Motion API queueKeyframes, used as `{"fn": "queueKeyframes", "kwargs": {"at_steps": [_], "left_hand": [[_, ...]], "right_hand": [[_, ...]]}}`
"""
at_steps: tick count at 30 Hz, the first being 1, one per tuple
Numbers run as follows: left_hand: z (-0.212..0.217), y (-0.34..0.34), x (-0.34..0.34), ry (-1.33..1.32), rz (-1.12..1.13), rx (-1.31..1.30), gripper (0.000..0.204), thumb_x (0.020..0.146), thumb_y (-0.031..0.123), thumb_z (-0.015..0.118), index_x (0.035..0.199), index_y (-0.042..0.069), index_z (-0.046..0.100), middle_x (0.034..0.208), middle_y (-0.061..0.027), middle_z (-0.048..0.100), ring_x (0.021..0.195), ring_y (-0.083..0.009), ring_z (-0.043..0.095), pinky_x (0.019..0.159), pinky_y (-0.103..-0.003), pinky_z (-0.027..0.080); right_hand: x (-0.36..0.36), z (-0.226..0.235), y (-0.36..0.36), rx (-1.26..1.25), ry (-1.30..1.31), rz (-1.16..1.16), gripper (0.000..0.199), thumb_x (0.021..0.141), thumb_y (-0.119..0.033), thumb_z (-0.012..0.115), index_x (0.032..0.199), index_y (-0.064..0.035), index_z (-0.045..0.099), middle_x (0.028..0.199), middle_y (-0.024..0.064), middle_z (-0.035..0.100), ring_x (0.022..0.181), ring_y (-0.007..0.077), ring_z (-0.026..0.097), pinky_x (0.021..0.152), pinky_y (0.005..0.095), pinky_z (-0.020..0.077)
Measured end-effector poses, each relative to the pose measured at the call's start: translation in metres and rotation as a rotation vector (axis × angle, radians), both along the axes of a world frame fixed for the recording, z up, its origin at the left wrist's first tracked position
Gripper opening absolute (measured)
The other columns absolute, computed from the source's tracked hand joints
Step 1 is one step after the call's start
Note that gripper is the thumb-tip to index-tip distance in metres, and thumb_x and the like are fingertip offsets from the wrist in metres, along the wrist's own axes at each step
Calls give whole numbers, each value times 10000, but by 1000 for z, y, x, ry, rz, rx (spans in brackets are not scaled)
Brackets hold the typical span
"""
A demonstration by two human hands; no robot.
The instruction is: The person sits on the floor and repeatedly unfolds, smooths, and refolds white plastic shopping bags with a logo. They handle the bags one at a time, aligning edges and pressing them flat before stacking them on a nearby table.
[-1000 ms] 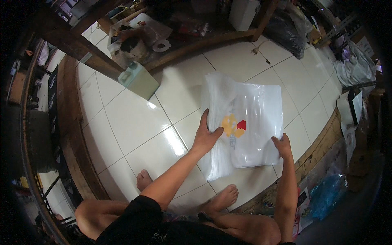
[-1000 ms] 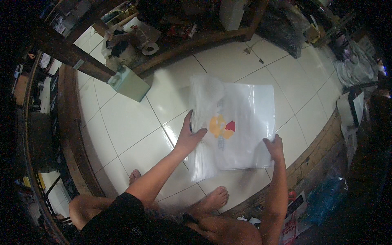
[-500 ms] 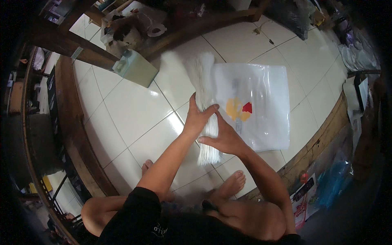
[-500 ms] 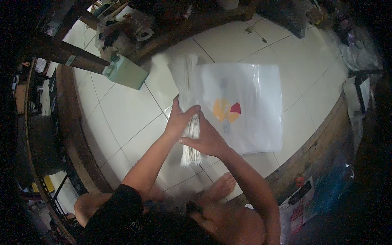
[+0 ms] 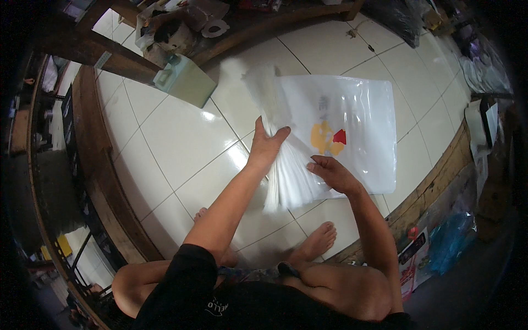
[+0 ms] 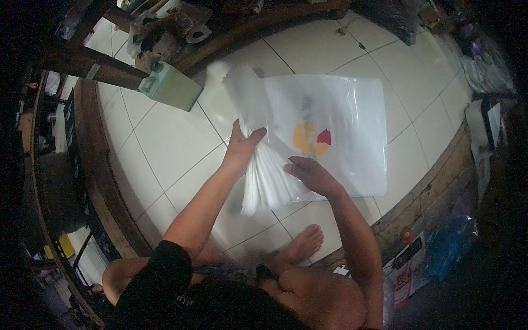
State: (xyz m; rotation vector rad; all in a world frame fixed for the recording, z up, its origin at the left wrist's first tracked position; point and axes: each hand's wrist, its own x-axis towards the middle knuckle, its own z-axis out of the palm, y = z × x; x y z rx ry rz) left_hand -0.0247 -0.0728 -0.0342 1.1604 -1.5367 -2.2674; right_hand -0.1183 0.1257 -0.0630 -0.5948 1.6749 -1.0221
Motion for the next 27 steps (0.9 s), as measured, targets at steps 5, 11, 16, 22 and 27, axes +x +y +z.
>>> {"fn": "queueKeyframes", "kwargs": {"at_steps": [5,11,16,22,27], "left_hand": [[-10,-4,4,52,9,5,777,867,211,711,1439,-39,249,1217,-210,581,1078,-268,603,915,-355,499],[0,-4,3,-21,-26,69,770,903,281,678,1463,-17,243,1315,-225,527,1200,-290,536,987,-356,454],[-4,9,4,155,4,287,784,973,274,569,1555,9,115,1502,-231,369,1374,-308,390,1102,-329,346],[9,-4,6,71,-230,140,725,971,242,575,1545,27,187,1459,-224,422,1340,-306,434,1106,-417,352],[-5,-13,10,-27,-105,152,885,885,317,697,1529,-7,183,1312,-215,528,1203,-275,503,1006,-361,387]], "right_hand": [[4,-14,0,-17,-4,-31,294,1012,-302,560,1058,-26,650,862,-56,579,793,39,472,711,237,414],[-4,16,-13,-3,-350,-43,600,986,-380,579,1420,10,437,1340,202,558,1220,259,555,1033,367,426],[11,45,-52,-77,11,-101,892,892,-424,699,1526,-23,215,1440,261,438,1294,303,501,1054,381,424],[4,21,-52,15,248,8,783,893,-372,686,1464,35,337,1422,265,472,1308,316,496,1084,388,386],[-3,-13,-42,-7,1,-30,685,948,-386,601,1423,61,392,1359,256,548,1291,299,517,1081,393,378]]}}
